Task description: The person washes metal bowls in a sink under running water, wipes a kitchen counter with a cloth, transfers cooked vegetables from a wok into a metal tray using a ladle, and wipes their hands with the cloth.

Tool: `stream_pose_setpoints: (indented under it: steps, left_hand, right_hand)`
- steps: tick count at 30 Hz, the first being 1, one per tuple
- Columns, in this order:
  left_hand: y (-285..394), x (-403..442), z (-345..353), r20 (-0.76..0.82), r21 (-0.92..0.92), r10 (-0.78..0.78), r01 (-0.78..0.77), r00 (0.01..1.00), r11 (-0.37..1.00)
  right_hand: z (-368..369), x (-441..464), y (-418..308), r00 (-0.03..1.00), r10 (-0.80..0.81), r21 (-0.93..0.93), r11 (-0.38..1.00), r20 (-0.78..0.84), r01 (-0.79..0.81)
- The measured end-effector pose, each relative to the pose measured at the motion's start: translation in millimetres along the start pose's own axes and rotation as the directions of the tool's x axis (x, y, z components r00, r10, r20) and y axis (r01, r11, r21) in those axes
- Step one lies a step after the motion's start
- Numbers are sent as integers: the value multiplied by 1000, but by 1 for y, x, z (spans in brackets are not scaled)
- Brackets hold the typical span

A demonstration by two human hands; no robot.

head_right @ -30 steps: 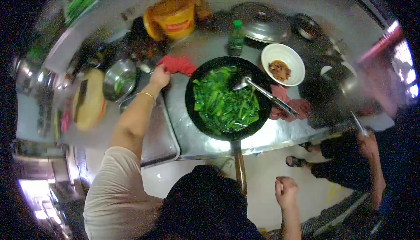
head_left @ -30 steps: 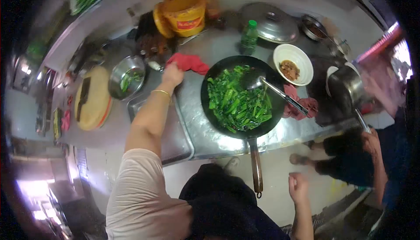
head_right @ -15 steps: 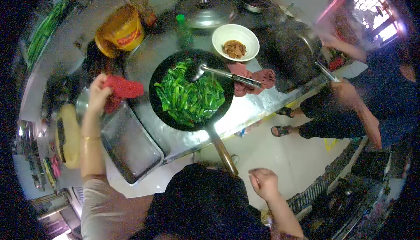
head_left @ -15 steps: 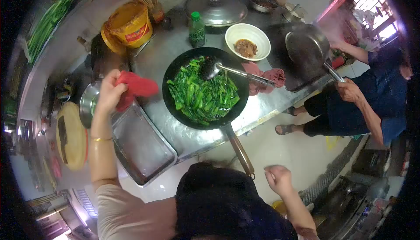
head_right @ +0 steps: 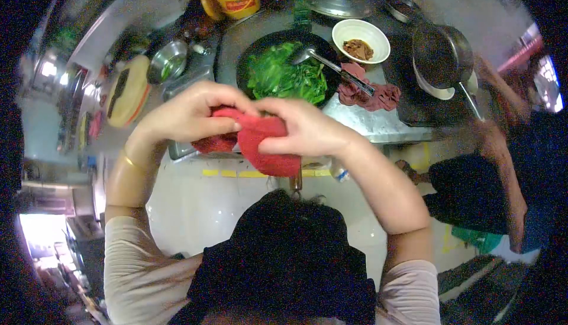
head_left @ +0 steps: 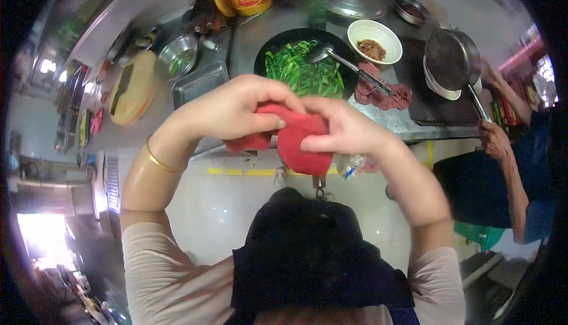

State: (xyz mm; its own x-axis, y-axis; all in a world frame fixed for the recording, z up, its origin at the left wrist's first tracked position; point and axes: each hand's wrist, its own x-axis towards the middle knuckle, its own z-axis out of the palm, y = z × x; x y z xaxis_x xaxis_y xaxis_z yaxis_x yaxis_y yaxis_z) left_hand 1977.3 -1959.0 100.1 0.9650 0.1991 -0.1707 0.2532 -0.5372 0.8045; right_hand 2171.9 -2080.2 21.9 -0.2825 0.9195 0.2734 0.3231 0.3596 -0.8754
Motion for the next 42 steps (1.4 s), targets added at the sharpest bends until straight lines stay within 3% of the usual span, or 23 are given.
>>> stream_pose_setpoints:
  steps: [1, 2, 4, 5, 8, 9, 10, 12, 14, 15, 16, 17, 20, 21, 24, 25, 28, 29, 31, 33, 35, 38, 42]
  left_hand:
    - [4, 0, 9, -64, 74, -35, 39, 997, 996]
    - [1, -1, 15, -102, 289, -16, 45, 995, 956]
    - [-9, -1, 23, -148, 659, 24, 81, 989, 748]
    - [-11, 3, 27, -104, 649, -73, 123, 992, 751]
    - [-37, 8, 60, -262, 676, 67, 133, 963, 725]
    - [-43, 7, 77, -353, 637, 131, 135, 926, 759]
    - [-48, 6, 94, -397, 590, 61, 204, 916, 781]
    - [-80, 4, 137, -447, 462, 77, 156, 891, 873]
    - [-121, 5, 177, -429, 453, 250, -32, 868, 891]
    - [-134, 9, 195, -519, 45, 23, 1, 854, 999]
    - [-144, 15, 212, -502, -373, -224, 24, 835, 928]
    - [-151, 23, 221, -384, -723, -440, 32, 812, 691]
    - [-166, 59, 211, 19, -968, -514, 144, 857, 205]
    - [-166, 73, 208, 72, -985, -549, 145, 833, 91]
    - [-163, 99, 190, 179, -981, -516, 112, 838, -159]
    - [-168, 103, 192, 137, -990, -527, 106, 839, -88]
    - [-178, 107, 188, 187, -975, -486, 101, 854, -198]
    - [-177, 105, 184, 282, -941, -446, 156, 849, -299]
    - [-181, 109, 196, 173, -977, -487, 85, 856, -198]
    - [-189, 112, 207, 39, -996, -505, -9, 862, -94]
    - [-186, 104, 196, 37, -999, -524, 11, 851, -52]
    - [-187, 94, 192, -44, -993, -559, 28, 828, 119]
    - [-170, 83, 195, -131, -976, -610, 6, 782, 217]
  right_hand:
    - [-7, -12, 0, 996, 84, -180, 981, 38, -76]
    - [-15, -22, 0, 983, 172, -359, 923, 60, -139]
    - [-22, -41, 18, 996, 86, -460, 883, -37, -93]
    - [-24, -46, 22, 996, 39, -509, 858, -85, -77]
    - [-26, -65, 19, 987, -73, -794, 603, -144, -71]
    - [-22, -73, 29, 978, -138, -805, 592, -159, -47]
    - [-14, -84, 43, 977, -94, -774, 626, -191, -91]
    - [12, -110, 74, 964, 5, -703, 683, -265, -197]
    - [38, -128, 94, 968, 141, -633, 735, -206, -241]
    - [55, -139, 108, 931, 252, -429, 834, -263, -347]
    - [75, -149, 122, 880, 372, -198, 877, -293, -437]
    - [91, -153, 130, 820, 489, 42, 865, -297, -500]
    - [115, -141, 135, 727, 641, 672, 653, -246, -349]
    - [123, -128, 125, 735, 607, 661, 688, -301, -298]
    - [124, -122, 109, 701, 652, 498, 728, -289, -472]
    - [118, -119, 99, 701, 653, 364, 752, -288, -550]
    - [87, -100, 72, 704, 696, 97, 717, -138, -690]
    - [72, -96, 73, 841, 494, -365, 758, -219, -540]
    - [30, -90, 93, 907, 83, -551, 770, -412, -321]
    - [-24, -73, 92, 827, 92, -694, 497, -554, -521]
    - [-68, -56, 110, 845, 46, -795, 313, -533, -519]
    - [-100, -49, 160, 782, 396, -655, 430, -482, -621]
    - [-112, -48, 183, 904, 281, -636, 643, -322, -427]
